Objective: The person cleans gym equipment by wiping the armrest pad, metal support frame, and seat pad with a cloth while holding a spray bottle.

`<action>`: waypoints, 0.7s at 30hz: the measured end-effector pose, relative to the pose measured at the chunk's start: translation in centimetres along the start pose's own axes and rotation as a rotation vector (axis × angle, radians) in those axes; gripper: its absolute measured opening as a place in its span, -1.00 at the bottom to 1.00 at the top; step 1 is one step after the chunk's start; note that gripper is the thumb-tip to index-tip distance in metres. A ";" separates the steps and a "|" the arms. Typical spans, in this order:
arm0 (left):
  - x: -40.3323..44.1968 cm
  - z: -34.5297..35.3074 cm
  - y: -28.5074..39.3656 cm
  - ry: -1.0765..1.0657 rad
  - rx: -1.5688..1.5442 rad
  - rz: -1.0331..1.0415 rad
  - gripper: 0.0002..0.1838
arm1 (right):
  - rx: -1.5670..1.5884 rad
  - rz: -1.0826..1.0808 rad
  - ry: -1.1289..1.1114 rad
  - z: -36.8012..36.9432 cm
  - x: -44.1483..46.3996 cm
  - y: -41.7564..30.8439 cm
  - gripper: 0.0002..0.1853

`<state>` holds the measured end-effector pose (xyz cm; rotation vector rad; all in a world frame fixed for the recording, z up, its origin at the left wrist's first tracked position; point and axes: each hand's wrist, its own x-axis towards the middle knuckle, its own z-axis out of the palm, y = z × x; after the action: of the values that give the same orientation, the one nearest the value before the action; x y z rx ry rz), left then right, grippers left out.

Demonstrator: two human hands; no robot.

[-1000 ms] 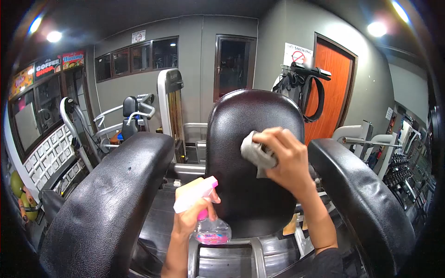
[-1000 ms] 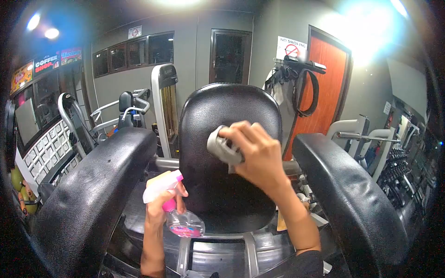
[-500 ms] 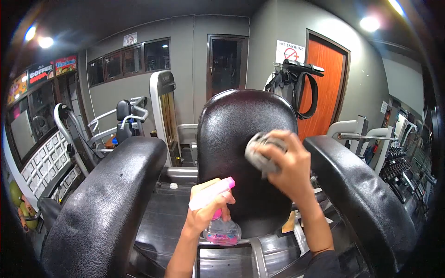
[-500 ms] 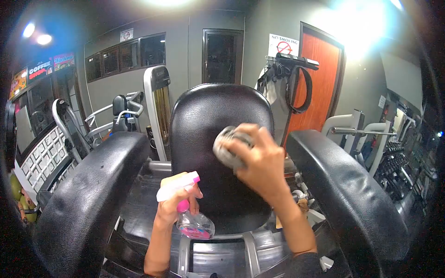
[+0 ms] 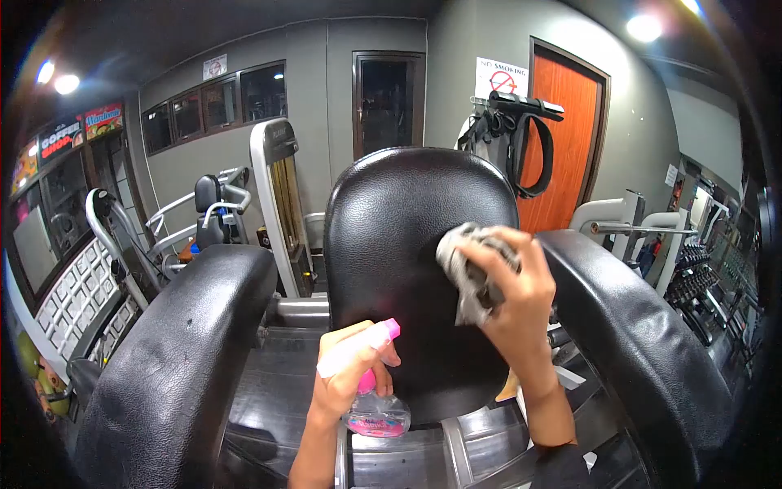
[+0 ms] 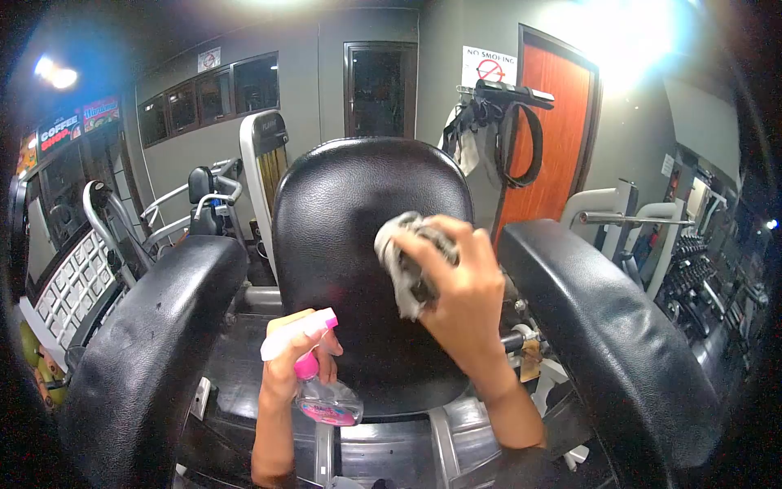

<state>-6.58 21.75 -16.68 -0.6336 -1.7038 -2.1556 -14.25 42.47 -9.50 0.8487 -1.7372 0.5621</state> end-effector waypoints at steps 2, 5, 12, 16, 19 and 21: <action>-0.1 0.3 0.1 0.001 0.014 -0.014 -0.65 | 0.025 0.038 0.010 0.0 0.5 0.2 -0.46; -0.6 0.2 -0.1 0.009 0.072 -0.003 -0.65 | 0.029 -0.043 -0.075 0.2 -1.7 -0.6 -0.41; -0.6 0.3 0.2 0.022 0.098 -0.013 -0.67 | 0.087 0.055 -0.059 -0.9 -3.7 0.1 -0.44; -0.9 0.0 0.0 0.020 0.092 -0.046 -0.64 | 0.067 0.122 0.146 -0.1 -1.3 2.9 -0.54; -0.9 0.0 -0.2 0.011 0.114 -0.006 -0.64 | 0.104 0.106 0.025 -0.6 -3.6 1.0 -0.46; -0.9 0.1 -0.3 0.026 0.117 -0.003 -0.64 | 0.196 0.091 -0.086 -0.3 -6.4 -0.4 -0.36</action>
<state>-5.90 21.93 -17.37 -0.5691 -1.8028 -2.0390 -12.60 44.15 -15.47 0.9455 -1.8268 0.7762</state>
